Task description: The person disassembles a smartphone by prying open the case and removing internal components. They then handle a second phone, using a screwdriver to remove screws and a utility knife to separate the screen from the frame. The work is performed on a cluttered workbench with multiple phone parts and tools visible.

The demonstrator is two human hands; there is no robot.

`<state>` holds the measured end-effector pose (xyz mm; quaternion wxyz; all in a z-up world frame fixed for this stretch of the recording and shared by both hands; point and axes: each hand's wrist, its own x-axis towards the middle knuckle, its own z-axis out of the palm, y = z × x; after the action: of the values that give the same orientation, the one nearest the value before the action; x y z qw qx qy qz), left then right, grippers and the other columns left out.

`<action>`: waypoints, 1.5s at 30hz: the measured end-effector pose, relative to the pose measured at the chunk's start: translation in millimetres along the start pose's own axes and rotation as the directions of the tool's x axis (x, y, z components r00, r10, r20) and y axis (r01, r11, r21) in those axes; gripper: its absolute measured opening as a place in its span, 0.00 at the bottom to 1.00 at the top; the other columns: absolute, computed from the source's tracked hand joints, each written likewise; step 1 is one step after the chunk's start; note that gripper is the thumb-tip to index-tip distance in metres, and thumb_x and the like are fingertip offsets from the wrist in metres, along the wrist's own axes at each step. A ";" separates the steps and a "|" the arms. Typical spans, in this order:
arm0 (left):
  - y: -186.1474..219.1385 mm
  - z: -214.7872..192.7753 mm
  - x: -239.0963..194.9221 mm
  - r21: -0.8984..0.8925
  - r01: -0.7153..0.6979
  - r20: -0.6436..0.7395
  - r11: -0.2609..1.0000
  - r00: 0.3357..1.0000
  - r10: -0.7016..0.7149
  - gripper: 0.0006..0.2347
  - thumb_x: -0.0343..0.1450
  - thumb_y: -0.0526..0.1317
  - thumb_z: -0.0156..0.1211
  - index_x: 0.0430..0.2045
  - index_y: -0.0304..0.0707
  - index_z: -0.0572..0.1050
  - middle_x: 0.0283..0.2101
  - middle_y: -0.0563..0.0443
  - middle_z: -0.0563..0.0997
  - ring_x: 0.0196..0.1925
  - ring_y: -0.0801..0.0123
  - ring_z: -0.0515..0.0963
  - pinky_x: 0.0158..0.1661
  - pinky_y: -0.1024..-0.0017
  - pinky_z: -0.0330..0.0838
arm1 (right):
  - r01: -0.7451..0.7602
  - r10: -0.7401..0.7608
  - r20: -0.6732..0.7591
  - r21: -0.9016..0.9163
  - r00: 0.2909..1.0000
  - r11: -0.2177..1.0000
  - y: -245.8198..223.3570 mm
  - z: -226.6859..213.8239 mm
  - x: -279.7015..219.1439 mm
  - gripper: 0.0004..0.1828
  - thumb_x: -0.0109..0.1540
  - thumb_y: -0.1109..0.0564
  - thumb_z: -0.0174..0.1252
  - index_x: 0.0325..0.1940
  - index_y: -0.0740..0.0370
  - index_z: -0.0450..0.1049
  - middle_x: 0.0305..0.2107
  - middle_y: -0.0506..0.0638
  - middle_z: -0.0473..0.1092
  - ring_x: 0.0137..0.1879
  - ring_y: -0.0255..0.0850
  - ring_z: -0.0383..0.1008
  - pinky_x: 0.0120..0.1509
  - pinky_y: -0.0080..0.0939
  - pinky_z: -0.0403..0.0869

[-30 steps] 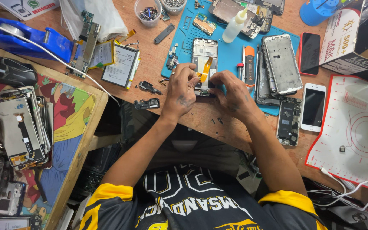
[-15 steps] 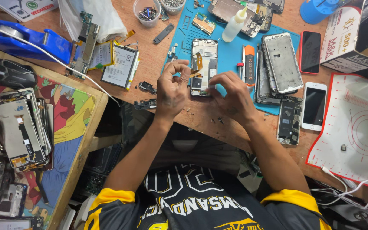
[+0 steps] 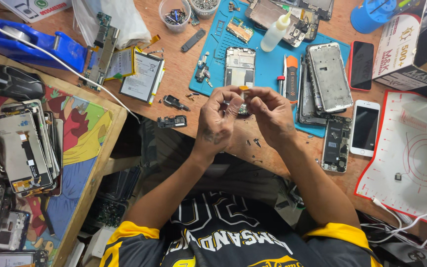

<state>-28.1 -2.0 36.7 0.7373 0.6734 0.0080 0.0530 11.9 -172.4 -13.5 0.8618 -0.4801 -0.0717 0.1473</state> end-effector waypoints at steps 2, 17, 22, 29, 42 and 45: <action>-1.0 1.9 -1.6 -0.030 -0.001 0.031 1.000 1.000 0.002 0.09 0.77 0.39 0.57 0.37 0.29 0.76 0.51 0.47 0.79 0.39 0.76 0.78 0.43 0.77 0.77 | -0.065 0.061 0.058 0.076 0.996 0.995 1.3 -5.6 1.9 0.10 0.69 0.57 0.61 0.50 0.68 0.75 0.39 0.49 0.74 0.46 0.35 0.73 0.55 0.37 0.73; -12.4 -15.9 24.7 0.501 -0.135 -0.024 0.855 0.985 0.170 0.08 0.69 0.36 0.67 0.38 0.35 0.77 0.38 0.48 0.76 0.40 0.63 0.78 0.43 0.65 0.75 | 0.064 -0.231 -0.061 -0.866 0.971 0.496 -30.3 7.8 11.7 0.09 0.67 0.59 0.63 0.51 0.63 0.77 0.37 0.48 0.74 0.40 0.36 0.72 0.46 0.36 0.73; -15.7 -12.5 32.5 0.567 -0.131 -0.014 0.813 0.986 0.168 0.06 0.70 0.33 0.66 0.37 0.35 0.79 0.37 0.47 0.74 0.41 0.60 0.77 0.45 0.63 0.72 | 0.278 -0.337 0.216 -0.949 0.917 0.149 -22.1 12.8 18.7 0.16 0.60 0.60 0.69 0.51 0.62 0.78 0.40 0.56 0.72 0.45 0.46 0.72 0.47 0.43 0.73; -10.1 -7.9 42.2 0.649 -0.251 0.081 0.718 0.962 0.262 0.11 0.65 0.34 0.68 0.40 0.37 0.81 0.43 0.47 0.78 0.49 0.56 0.75 0.55 0.61 0.65 | 0.310 -0.354 0.255 -0.945 0.900 0.107 -3.5 2.3 28.9 0.05 0.63 0.65 0.66 0.42 0.65 0.77 0.37 0.55 0.74 0.46 0.48 0.74 0.50 0.45 0.73; -5.9 -1.7 44.0 0.397 0.000 0.110 0.918 0.993 -0.048 0.05 0.67 0.36 0.67 0.27 0.33 0.80 0.30 0.47 0.85 0.32 0.67 0.86 0.36 0.69 0.80 | 0.129 -0.194 -0.080 -0.503 0.978 0.855 -13.1 -6.0 21.3 0.09 0.64 0.62 0.66 0.45 0.65 0.74 0.37 0.48 0.77 0.43 0.30 0.78 0.51 0.31 0.78; -4.7 2.3 38.8 0.417 0.033 0.058 0.908 0.996 -0.063 0.05 0.66 0.36 0.66 0.25 0.33 0.78 0.28 0.47 0.85 0.30 0.68 0.86 0.34 0.71 0.81 | 0.258 -0.401 -0.002 -0.761 0.916 0.595 -10.0 1.1 15.2 0.10 0.64 0.63 0.69 0.45 0.66 0.75 0.37 0.50 0.77 0.43 0.32 0.76 0.51 0.32 0.77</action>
<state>11.0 -1.2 34.5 0.5780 0.8159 0.0100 0.0085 27.9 -171.6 -4.6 0.6024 -0.7797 -0.1383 -0.1001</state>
